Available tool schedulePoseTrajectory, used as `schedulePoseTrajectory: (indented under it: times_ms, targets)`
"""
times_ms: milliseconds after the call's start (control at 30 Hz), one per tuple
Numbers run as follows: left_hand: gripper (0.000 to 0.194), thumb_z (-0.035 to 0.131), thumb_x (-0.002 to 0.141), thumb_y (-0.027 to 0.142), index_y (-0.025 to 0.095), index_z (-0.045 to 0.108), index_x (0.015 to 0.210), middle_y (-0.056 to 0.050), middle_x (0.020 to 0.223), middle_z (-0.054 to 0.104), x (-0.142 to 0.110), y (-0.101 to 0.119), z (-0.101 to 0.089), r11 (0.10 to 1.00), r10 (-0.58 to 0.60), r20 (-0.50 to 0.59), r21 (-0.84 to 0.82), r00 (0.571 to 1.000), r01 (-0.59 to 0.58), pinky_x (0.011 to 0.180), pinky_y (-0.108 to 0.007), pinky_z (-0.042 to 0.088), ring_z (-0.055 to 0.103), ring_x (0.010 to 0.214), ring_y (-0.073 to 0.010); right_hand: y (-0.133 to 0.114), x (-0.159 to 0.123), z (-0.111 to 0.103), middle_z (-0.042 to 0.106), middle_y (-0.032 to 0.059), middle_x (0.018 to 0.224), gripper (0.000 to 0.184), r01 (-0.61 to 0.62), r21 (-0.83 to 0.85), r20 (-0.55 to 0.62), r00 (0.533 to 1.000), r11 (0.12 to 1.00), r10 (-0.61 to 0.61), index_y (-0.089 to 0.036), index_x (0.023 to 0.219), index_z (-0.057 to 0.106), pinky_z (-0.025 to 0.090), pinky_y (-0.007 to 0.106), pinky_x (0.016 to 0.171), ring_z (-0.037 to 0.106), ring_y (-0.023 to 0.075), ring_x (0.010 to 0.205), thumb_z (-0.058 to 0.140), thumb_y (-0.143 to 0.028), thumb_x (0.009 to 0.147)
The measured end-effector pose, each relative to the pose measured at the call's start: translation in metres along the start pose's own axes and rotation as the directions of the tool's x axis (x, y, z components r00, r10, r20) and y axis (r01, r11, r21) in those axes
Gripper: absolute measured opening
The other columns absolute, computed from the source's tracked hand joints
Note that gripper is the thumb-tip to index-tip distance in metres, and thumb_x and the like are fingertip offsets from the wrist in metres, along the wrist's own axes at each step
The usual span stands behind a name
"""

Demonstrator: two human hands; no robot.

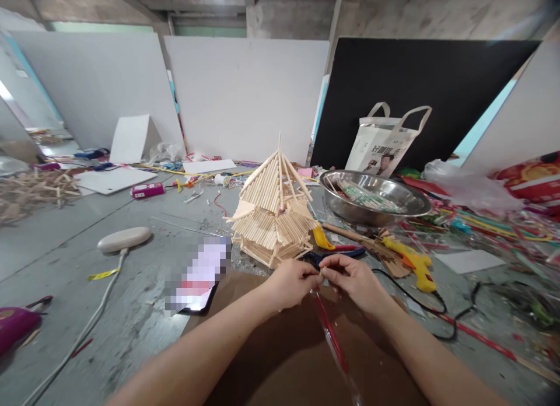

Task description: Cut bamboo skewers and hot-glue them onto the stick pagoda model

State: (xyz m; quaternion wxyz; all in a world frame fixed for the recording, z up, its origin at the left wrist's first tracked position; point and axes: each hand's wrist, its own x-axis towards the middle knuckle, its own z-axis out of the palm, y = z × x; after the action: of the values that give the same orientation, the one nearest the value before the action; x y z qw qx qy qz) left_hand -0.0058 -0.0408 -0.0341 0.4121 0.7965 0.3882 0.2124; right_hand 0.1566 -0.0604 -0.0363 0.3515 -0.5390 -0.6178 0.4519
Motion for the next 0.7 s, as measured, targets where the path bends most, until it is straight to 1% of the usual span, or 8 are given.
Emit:
schedulePoseTrajectory:
  times_ms: [67, 133, 233, 300, 367, 500, 600, 700]
  targets:
    - [0.030, 0.042, 0.077, 0.033, 0.014, 0.062, 0.067, 0.002, 0.049, 0.050, 0.001, -0.001, -0.001, 0.999, 0.006, -0.040, -0.045, 0.999, -0.008, 0.044, -0.019, 0.029, 0.041, 0.044, -0.0075, -0.002, 0.000, -0.003, 0.052, -0.0024, 0.063, 0.032, 0.027, -0.089, -0.018, 0.999, 0.996, -0.029, -0.017, 0.085, 0.051, 0.036, 0.021, 0.045, 0.044, 0.0076, 0.046, 0.050, -0.047, 0.072]
    - [0.029, 0.044, 0.076, 0.032, 0.013, 0.061, 0.063, 0.002, 0.051, 0.051, 0.002, -0.002, -0.003, 0.998, 0.035, -0.090, -0.042, 0.995, -0.039, 0.047, -0.019, 0.029, 0.042, 0.048, -0.0079, -0.003, 0.000, -0.010, 0.057, 0.0009, 0.073, 0.034, 0.050, -0.327, -0.064, 0.995, 0.944, -0.074, -0.019, 0.089, 0.051, 0.040, 0.024, 0.053, 0.051, 0.0110, 0.056, 0.046, -0.048, 0.074]
    - [0.026, 0.045, 0.075, 0.029, 0.013, 0.062, 0.064, 0.001, 0.055, 0.053, 0.002, -0.002, -0.004, 0.999, 0.028, -0.157, -0.013, 0.987, -0.030, 0.049, -0.020, 0.030, 0.042, 0.052, -0.0085, 0.001, -0.001, -0.020, 0.060, 0.0058, 0.087, 0.031, -0.035, -0.778, -0.123, 0.988, 0.627, -0.097, -0.020, 0.090, 0.053, 0.041, 0.031, 0.064, 0.056, 0.0207, 0.080, 0.045, -0.046, 0.075]
    - [0.024, 0.046, 0.074, 0.029, 0.013, 0.064, 0.067, 0.000, 0.057, 0.055, 0.002, -0.002, -0.005, 1.000, 0.017, -0.194, 0.001, 0.981, -0.017, 0.051, -0.020, 0.030, 0.043, 0.053, -0.0089, 0.007, 0.000, -0.023, 0.059, 0.0083, 0.091, 0.027, -0.087, -0.915, -0.110, 0.993, 0.395, -0.035, -0.019, 0.089, 0.054, 0.041, 0.032, 0.063, 0.056, 0.0249, 0.086, 0.047, -0.041, 0.075]
    - [0.023, 0.048, 0.074, 0.029, 0.014, 0.065, 0.069, 0.000, 0.058, 0.057, 0.001, 0.000, -0.005, 0.999, 0.035, -0.222, -0.004, 0.974, -0.037, 0.052, -0.021, 0.031, 0.045, 0.054, -0.0094, 0.012, 0.000, -0.023, 0.056, 0.0098, 0.095, 0.025, -0.089, -0.957, -0.083, 0.996, 0.278, 0.034, -0.018, 0.090, 0.054, 0.041, 0.032, 0.059, 0.057, 0.0254, 0.084, 0.046, -0.037, 0.075]
    - [0.023, 0.049, 0.074, 0.031, 0.014, 0.063, 0.067, -0.001, 0.059, 0.057, -0.002, 0.006, -0.007, 0.984, 0.083, -0.394, -0.116, 0.915, -0.139, 0.052, -0.020, 0.034, 0.046, 0.056, -0.0095, 0.014, 0.002, -0.021, 0.054, 0.0094, 0.098, 0.024, -0.077, -0.961, -0.064, 0.996, 0.267, 0.055, -0.017, 0.091, 0.053, 0.039, 0.032, 0.062, 0.058, 0.0251, 0.084, 0.041, -0.032, 0.076]
    - [0.027, 0.048, 0.075, 0.037, 0.013, 0.059, 0.067, 0.000, 0.057, 0.055, -0.006, 0.015, -0.011, 0.930, -0.027, -0.535, -0.324, 0.844, -0.175, 0.046, -0.019, 0.032, 0.043, 0.048, -0.0074, 0.014, 0.004, -0.023, 0.054, 0.0073, 0.096, 0.022, -0.120, -0.946, -0.110, 0.993, 0.301, 0.050, -0.018, 0.086, 0.051, 0.038, 0.033, 0.064, 0.057, 0.0251, 0.083, 0.039, -0.032, 0.073]
    - [0.029, 0.049, 0.074, 0.040, 0.014, 0.055, 0.065, 0.002, 0.052, 0.050, -0.011, 0.026, -0.017, 0.845, -0.122, -0.525, -0.500, 0.842, -0.189, 0.038, -0.018, 0.027, 0.036, 0.039, -0.0042, 0.013, 0.004, -0.026, 0.054, 0.0070, 0.095, 0.021, -0.138, -0.941, -0.128, 0.990, 0.310, 0.052, -0.019, 0.086, 0.048, 0.036, 0.032, 0.062, 0.057, 0.0245, 0.083, 0.038, -0.028, 0.071]
